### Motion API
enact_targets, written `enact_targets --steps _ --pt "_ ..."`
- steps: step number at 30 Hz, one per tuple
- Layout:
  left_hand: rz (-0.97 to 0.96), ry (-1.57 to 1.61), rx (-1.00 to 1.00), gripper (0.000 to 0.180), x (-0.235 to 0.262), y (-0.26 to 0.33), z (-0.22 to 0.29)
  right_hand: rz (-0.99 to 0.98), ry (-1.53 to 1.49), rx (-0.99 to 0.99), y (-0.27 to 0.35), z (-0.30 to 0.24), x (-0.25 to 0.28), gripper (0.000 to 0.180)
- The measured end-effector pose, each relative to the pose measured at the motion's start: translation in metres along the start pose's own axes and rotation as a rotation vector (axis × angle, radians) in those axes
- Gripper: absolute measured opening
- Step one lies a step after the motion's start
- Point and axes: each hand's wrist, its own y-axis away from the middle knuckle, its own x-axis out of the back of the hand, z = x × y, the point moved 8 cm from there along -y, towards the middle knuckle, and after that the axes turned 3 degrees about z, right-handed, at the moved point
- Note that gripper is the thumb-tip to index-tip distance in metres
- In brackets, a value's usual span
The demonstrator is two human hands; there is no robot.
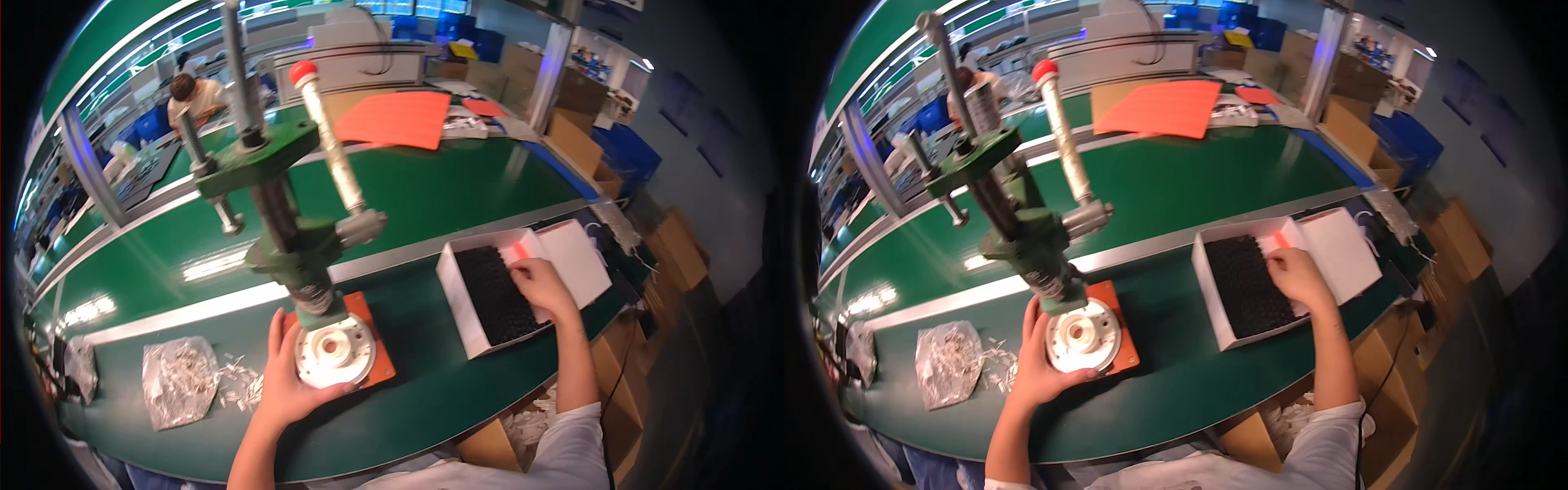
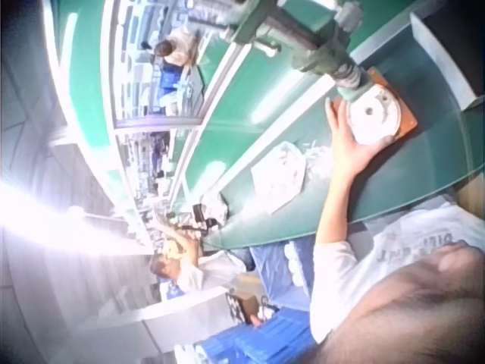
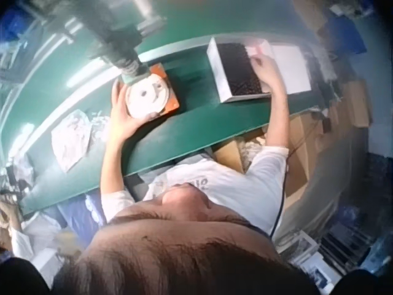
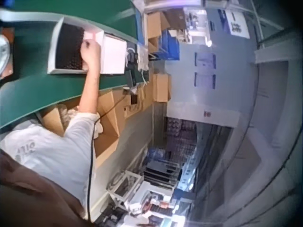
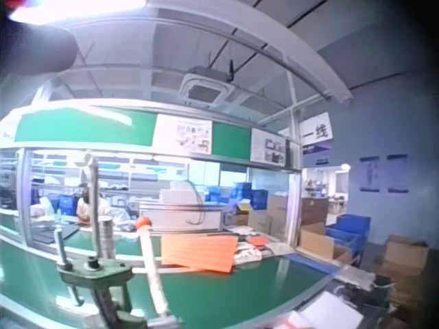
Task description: The person assembles a circular plastic housing using a manual press.
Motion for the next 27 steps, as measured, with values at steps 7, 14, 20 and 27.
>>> enact_targets --steps 7,14,20,27 --pt "0.013 0.04 0.06 0.114 -0.003 -0.002 0.0 0.031 0.025 -0.078 -0.001 0.003 0.012 0.013" --pt "0.02 0.003 0.08 0.119 -0.002 0.0 -0.006 0.181 -0.55 0.154 0.052 -0.122 0.023 0.021" --pt "0.04 -0.007 0.075 0.117 0.003 0.003 -0.012 -0.245 -1.015 0.2 0.088 -0.204 -0.052 0.03" --pt "0.05 0.027 0.067 0.117 0.001 0.003 -0.006 -0.37 -1.081 0.171 0.095 -0.204 -0.11 0.025"
